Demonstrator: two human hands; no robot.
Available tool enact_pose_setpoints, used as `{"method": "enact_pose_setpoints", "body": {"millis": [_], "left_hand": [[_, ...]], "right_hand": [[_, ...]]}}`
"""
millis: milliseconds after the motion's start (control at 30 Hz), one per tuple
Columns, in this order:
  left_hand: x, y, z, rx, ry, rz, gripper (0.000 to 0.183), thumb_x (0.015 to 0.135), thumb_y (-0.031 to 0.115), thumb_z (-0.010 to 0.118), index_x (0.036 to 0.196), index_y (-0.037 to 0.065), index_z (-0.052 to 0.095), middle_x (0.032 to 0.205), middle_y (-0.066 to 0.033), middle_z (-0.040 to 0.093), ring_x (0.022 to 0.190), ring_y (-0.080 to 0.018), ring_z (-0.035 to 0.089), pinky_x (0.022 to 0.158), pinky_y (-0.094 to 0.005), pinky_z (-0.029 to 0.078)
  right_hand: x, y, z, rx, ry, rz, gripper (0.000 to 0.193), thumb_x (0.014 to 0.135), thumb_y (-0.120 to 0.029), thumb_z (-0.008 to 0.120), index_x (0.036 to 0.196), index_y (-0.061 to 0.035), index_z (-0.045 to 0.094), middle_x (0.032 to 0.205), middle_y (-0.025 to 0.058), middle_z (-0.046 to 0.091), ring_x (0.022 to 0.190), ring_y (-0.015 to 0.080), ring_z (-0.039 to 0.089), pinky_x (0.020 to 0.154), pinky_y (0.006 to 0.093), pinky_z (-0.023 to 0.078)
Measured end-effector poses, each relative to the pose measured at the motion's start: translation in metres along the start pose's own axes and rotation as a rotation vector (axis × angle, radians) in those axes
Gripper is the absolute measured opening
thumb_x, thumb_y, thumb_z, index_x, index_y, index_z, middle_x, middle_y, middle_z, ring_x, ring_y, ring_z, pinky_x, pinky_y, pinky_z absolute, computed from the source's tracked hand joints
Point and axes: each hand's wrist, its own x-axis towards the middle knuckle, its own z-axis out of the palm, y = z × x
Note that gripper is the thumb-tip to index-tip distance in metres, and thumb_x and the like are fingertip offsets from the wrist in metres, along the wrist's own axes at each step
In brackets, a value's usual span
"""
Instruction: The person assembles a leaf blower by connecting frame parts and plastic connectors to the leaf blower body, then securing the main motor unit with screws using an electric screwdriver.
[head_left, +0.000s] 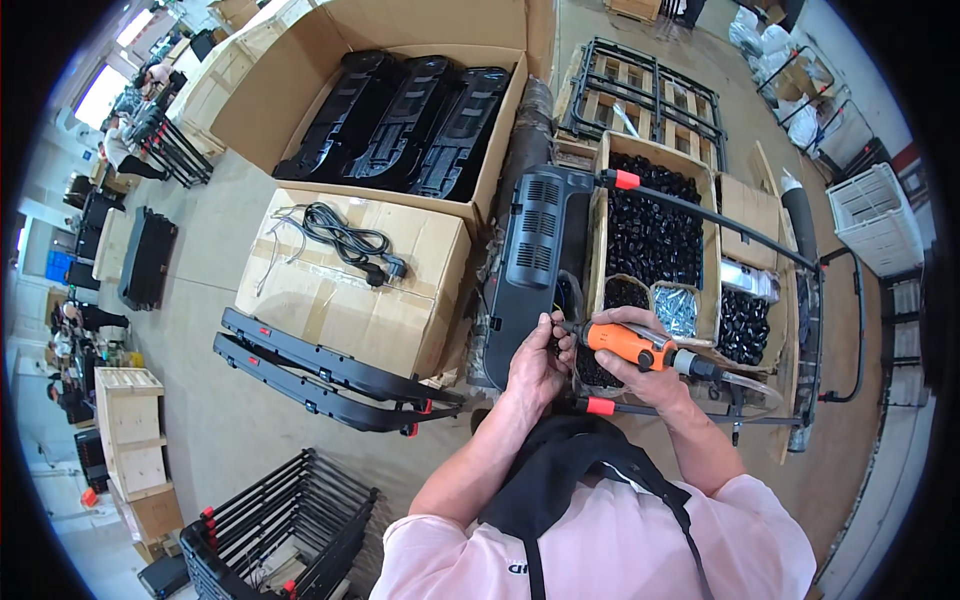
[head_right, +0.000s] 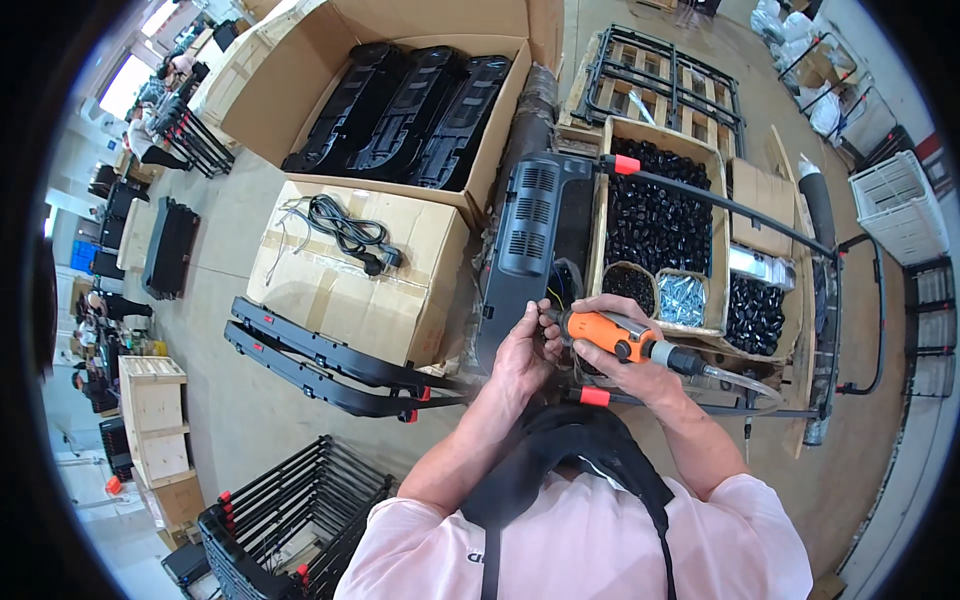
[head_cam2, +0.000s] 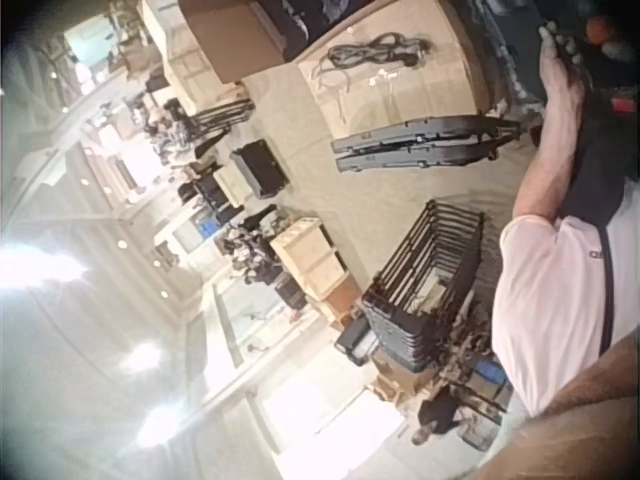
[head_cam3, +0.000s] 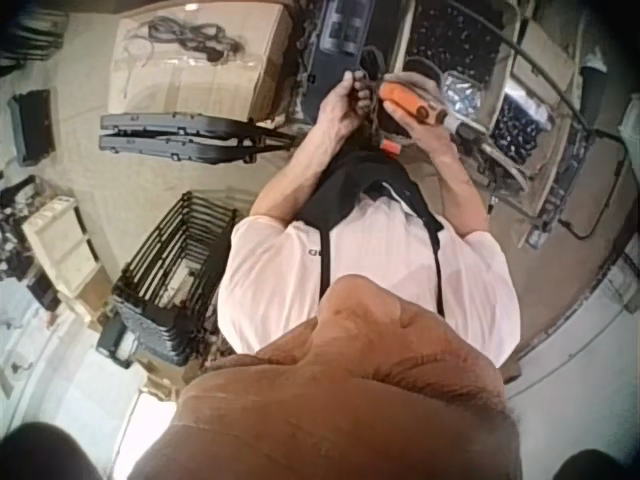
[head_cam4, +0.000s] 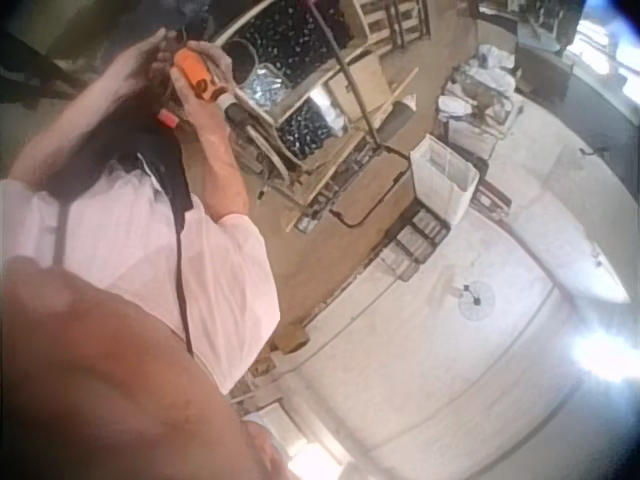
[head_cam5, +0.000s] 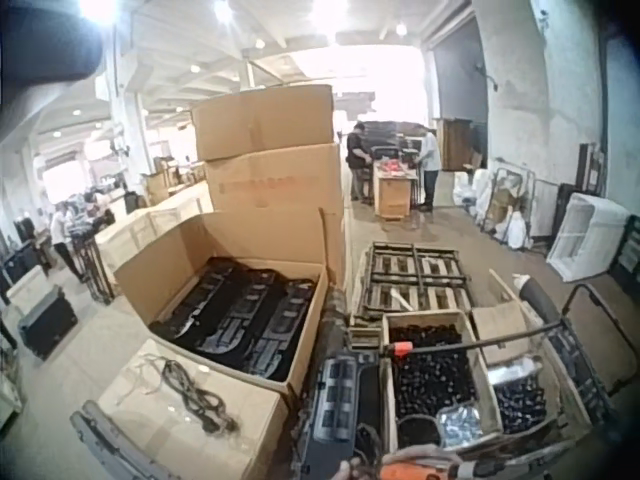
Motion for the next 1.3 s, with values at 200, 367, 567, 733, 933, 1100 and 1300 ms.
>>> {"method": "enact_pose_setpoints", "body": {"millis": [200,367,567,733,933,1100,1300], "left_hand": [[0.012,0.031,-0.016,0.165,-0.063,0.093,0.028,0.112,0.028,0.053,0.125,0.006,0.064,0.097,-0.0010,0.068,0.084,-0.0129,0.064,0.071,-0.0290,0.054],[0.017,0.053,-0.030,0.207,-0.033,0.108,0.028,0.113,0.024,0.050,0.130,0.006,0.062,0.093,-0.0022,0.067,0.076,-0.0128,0.062,0.064,-0.0281,0.051],[0.023,0.071,-0.032,0.283,-0.006,0.092,0.026,0.114,0.024,0.049,0.129,0.006,0.060,0.090,0.0004,0.064,0.073,-0.0095,0.058,0.061,-0.0249,0.046],[0.018,0.085,-0.023,0.399,0.008,0.191,0.026,0.113,0.021,0.047,0.119,0.005,0.065,0.085,0.0020,0.060,0.070,-0.0072,0.055,0.057,-0.0233,0.042],[0.035,0.117,-0.025,0.764,0.153,0.516,0.028,0.107,0.025,0.060,0.119,0.002,0.069,0.082,0.0011,0.061,0.069,-0.0106,0.056,0.062,-0.0278,0.047],[0.035,0.125,-0.019,1.522,0.405,0.596,0.046,0.098,0.033,0.072,0.137,0.009,0.067,0.094,-0.0138,0.070,0.086,-0.0286,0.069,0.081,-0.0415,0.055],[0.038,0.116,-0.032,1.650,0.374,0.680,0.046,0.101,0.035,0.067,0.142,0.014,0.065,0.105,-0.0157,0.072,0.097,-0.0372,0.070,0.083,-0.0490,0.056]], "right_hand": [[0.067,-0.005,0.039,0.033,0.085,0.146,0.050,0.088,-0.001,0.080,0.132,-0.0008,0.056,0.128,0.0138,0.069,0.119,0.0206,0.067,0.104,0.0366,0.055],[0.123,-0.002,0.058,-0.019,0.067,0.243,0.051,0.088,-0.002,0.080,0.133,-0.0014,0.056,0.127,0.0130,0.069,0.119,0.0198,0.066,0.104,0.0352,0.055],[0.158,0.014,0.075,-0.079,-0.017,0.302,0.053,0.088,-0.003,0.081,0.134,-0.0034,0.055,0.130,0.0132,0.069,0.122,0.0212,0.064,0.108,0.0375,0.052],[0.166,0.014,0.076,-0.110,-0.031,0.308,0.053,0.087,-0.004,0.081,0.134,-0.0033,0.055,0.129,0.0133,0.069,0.122,0.0212,0.064,0.108,0.0380,0.052],[0.171,0.010,0.072,-0.110,-0.022,0.334,0.053,0.087,-0.004,0.081,0.133,-0.0029,0.055,0.128,0.0136,0.069,0.123,0.0218,0.064,0.109,0.0384,0.052],[0.171,0.010,0.072,-0.109,-0.021,0.353,0.052,0.088,-0.004,0.081,0.133,-0.0029,0.055,0.127,0.0143,0.069,0.123,0.0220,0.064,0.109,0.0386,0.052],[0.169,0.012,0.071,-0.124,-0.030,0.344,0.053,0.088,-0.005,0.081,0.133,-0.0035,0.055,0.126,0.0134,0.070,0.121,0.0218,0.065,0.108,0.0387,0.052]]}}
